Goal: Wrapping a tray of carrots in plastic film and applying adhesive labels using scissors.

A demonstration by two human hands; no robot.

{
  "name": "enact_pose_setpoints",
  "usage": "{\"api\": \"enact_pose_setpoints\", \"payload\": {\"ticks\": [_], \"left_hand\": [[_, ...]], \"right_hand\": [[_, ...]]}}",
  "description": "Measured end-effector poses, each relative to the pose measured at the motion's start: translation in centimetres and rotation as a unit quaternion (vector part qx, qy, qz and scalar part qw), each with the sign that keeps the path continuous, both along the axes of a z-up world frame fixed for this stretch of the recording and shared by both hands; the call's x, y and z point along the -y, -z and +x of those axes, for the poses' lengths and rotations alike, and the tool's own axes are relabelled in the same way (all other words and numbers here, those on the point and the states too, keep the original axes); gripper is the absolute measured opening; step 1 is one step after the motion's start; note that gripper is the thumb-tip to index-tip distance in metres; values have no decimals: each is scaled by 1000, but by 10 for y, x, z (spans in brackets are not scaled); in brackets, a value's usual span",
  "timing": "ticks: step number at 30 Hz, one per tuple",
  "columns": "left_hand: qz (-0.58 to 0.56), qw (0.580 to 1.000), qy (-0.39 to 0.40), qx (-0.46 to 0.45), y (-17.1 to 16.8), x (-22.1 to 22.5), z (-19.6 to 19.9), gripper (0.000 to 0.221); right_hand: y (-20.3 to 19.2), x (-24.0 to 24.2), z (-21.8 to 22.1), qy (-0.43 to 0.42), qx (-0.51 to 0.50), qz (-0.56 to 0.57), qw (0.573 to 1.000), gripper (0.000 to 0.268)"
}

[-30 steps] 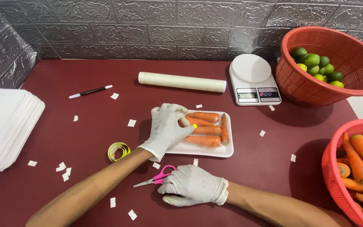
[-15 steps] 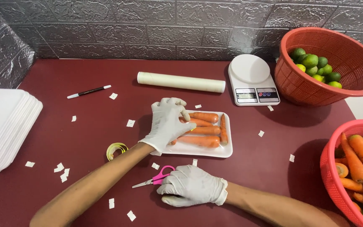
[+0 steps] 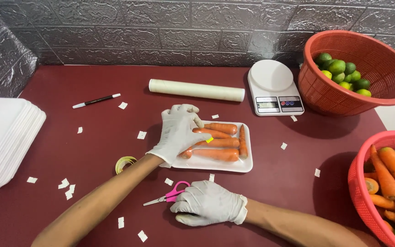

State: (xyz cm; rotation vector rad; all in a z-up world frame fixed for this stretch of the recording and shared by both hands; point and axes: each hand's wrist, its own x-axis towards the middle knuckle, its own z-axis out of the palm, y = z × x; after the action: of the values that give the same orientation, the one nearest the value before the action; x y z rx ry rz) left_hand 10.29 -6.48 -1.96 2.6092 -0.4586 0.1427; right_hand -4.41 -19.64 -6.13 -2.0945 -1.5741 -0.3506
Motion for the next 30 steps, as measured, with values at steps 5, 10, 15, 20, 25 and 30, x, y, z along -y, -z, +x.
{"api": "enact_pose_setpoints", "payload": {"ticks": [5,10,15,20,25,30], "left_hand": [[-3,1000,1,13,-9,-2,-8,28],[1,1000,-5,-7,-8,-6,-10,27],[-55,998,-11,0,-14,-30,-9,31],[-19,998,54,-28,6,-73,-27,57],[-7,991,23,-129,9,-87,-41,67],[-40,969,-22,-242,-30,-80,-59,62]], "right_hand": [[-1,0,-1,3,12,3,1000,12],[-2,0,0,-2,-6,-10,1000,10],[-2,-1,0,0,12,-6,1000,11],[-2,-1,0,11,20,-15,1000,11],[-12,-5,2,15,13,-28,999,11],[-13,-9,2,66,-20,-59,996,14]]}}
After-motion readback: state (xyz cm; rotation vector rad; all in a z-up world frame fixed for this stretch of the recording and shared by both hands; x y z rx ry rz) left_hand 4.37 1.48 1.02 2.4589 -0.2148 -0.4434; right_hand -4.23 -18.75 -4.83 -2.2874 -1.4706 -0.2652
